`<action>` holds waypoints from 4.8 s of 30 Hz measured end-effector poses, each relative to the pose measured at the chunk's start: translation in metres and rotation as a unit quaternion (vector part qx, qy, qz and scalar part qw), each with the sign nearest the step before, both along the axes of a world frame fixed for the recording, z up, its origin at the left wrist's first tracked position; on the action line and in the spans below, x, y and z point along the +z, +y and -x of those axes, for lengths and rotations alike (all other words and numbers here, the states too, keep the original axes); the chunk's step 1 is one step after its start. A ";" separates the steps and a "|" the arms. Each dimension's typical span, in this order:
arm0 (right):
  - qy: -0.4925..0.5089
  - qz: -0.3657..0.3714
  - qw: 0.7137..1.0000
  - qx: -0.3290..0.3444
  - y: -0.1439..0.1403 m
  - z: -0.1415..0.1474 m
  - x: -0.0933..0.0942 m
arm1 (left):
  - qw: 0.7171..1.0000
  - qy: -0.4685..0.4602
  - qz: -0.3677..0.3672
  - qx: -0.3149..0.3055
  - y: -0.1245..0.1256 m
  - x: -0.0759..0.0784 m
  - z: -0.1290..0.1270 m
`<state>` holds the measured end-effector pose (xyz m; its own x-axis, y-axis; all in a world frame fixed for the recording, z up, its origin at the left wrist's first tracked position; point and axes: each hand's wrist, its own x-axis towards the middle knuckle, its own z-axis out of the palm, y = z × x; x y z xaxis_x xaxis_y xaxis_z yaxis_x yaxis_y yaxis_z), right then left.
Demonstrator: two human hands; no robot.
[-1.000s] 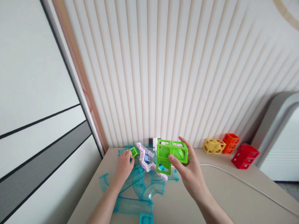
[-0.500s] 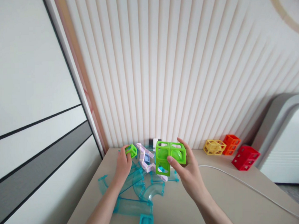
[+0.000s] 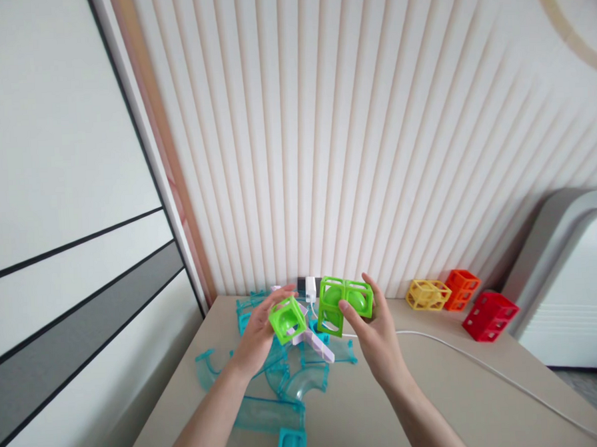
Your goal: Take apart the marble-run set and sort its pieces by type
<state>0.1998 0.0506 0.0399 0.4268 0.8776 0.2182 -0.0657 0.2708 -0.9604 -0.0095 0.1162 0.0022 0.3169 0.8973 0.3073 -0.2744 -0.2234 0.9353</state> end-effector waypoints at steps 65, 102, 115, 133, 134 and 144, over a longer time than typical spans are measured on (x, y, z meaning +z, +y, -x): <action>-0.029 -0.061 0.995 0.075 -0.009 0.019 -0.014 | 0.995 0.044 -0.024 0.086 -0.046 0.031 -0.024; -0.040 -0.162 0.966 0.198 -0.026 0.020 -0.005 | 0.993 -0.063 0.086 0.041 -0.049 0.032 -0.027; -0.024 -0.168 0.966 0.196 -0.023 0.012 -0.011 | 0.991 -0.069 0.075 -0.087 -0.062 0.036 -0.015; -0.250 -0.301 0.912 0.120 -0.021 0.002 -0.016 | 0.946 -0.233 0.174 -0.144 -0.066 0.047 -0.023; -0.266 -0.307 0.906 0.118 -0.021 0.000 -0.016 | 0.946 -0.235 0.171 -0.143 -0.067 0.047 -0.023; -0.358 -0.334 0.868 0.084 -0.030 0.001 -0.017 | 0.954 -0.225 0.145 -0.134 -0.068 0.042 -0.021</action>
